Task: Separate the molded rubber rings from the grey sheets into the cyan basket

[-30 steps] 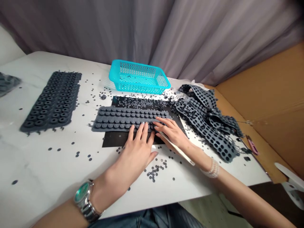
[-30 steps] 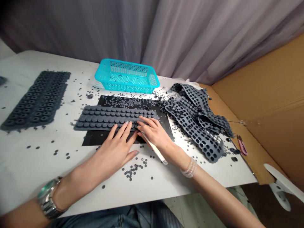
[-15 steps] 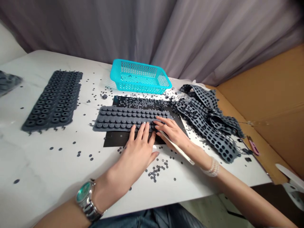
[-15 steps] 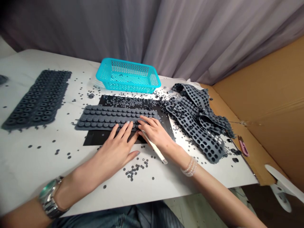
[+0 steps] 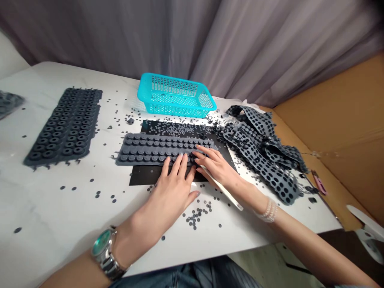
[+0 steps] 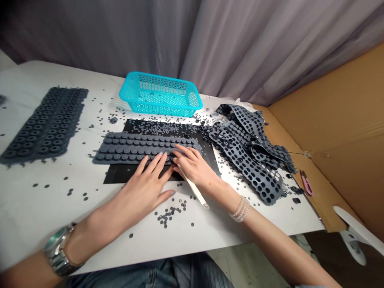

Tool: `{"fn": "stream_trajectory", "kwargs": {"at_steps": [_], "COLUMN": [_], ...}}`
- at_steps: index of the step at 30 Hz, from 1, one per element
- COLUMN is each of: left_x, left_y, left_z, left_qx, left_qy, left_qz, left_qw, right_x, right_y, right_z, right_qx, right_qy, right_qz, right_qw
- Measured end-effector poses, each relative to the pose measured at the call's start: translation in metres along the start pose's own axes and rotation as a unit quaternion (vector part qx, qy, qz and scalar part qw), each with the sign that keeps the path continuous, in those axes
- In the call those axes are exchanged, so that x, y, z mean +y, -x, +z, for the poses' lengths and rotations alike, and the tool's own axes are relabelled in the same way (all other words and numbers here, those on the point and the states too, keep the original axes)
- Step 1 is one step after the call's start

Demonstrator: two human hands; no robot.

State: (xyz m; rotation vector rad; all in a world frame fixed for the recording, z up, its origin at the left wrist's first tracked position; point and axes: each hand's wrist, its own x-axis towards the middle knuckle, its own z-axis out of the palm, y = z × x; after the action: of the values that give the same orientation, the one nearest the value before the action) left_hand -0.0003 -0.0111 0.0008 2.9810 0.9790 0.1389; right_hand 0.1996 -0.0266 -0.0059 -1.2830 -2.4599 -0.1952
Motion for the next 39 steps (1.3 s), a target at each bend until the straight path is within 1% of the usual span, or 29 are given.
{"fn": "stream_trajectory", "kwargs": {"at_steps": [5,10,12,14,17,18,20,21,23,25,27,29,31,36,39], "left_x": [0.001,0.001,0.002,0.002,0.003,0.002,0.002,0.002,0.002,0.002,0.002,0.001,0.001,0.0,0.0], "left_y": [0.001,-0.002,-0.002,-0.002,-0.001,0.0,0.001,0.002,0.002,0.002,0.001,0.001,0.0,0.0,0.0], "left_z": [-0.002,-0.004,-0.005,-0.005,-0.004,-0.003,-0.002,-0.001,0.0,0.0,0.0,0.0,0.0,-0.002,-0.004], "left_qx": [-0.006,-0.018,-0.024,-0.028,-0.014,-0.008,-0.002,-0.001,0.002,0.004,0.001,-0.005,-0.008,-0.013,-0.014], "left_qy": [0.006,0.019,0.018,0.013,0.003,0.001,0.001,0.001,0.003,0.005,0.009,0.013,0.015,0.019,0.017], "left_qz": [-0.002,-0.007,-0.009,-0.01,-0.007,-0.006,-0.006,-0.006,-0.005,-0.004,-0.003,-0.003,-0.003,-0.003,-0.003], "left_qw": [1.0,1.0,1.0,0.999,1.0,1.0,1.0,1.0,1.0,1.0,1.0,1.0,1.0,1.0,1.0], "right_x": [0.0,-0.007,-0.006,0.002,0.024,0.03,0.035,0.034,0.021,0.003,-0.012,-0.021,-0.023,-0.016,-0.015], "right_y": [0.0,-0.003,-0.004,-0.005,-0.001,0.001,0.005,0.007,0.01,0.012,0.012,0.012,0.012,0.012,0.011], "right_z": [0.001,0.002,0.001,0.0,-0.004,-0.006,-0.01,-0.011,-0.012,-0.011,-0.009,-0.008,-0.008,-0.007,-0.006], "right_qx": [-0.01,-0.017,-0.012,0.018,0.097,0.121,0.138,0.132,0.094,0.053,0.035,0.031,0.029,0.02,0.007], "right_qy": [0.0,0.005,0.017,0.03,0.043,0.046,0.044,0.036,0.005,-0.034,-0.052,-0.051,-0.042,-0.016,0.004], "right_qz": [0.009,0.011,0.013,0.047,0.146,0.169,0.193,0.195,0.179,0.147,0.118,0.096,0.079,0.038,0.024], "right_qw": [1.0,1.0,1.0,0.998,0.983,0.977,0.97,0.971,0.979,0.987,0.991,0.994,0.996,0.999,1.0]}}
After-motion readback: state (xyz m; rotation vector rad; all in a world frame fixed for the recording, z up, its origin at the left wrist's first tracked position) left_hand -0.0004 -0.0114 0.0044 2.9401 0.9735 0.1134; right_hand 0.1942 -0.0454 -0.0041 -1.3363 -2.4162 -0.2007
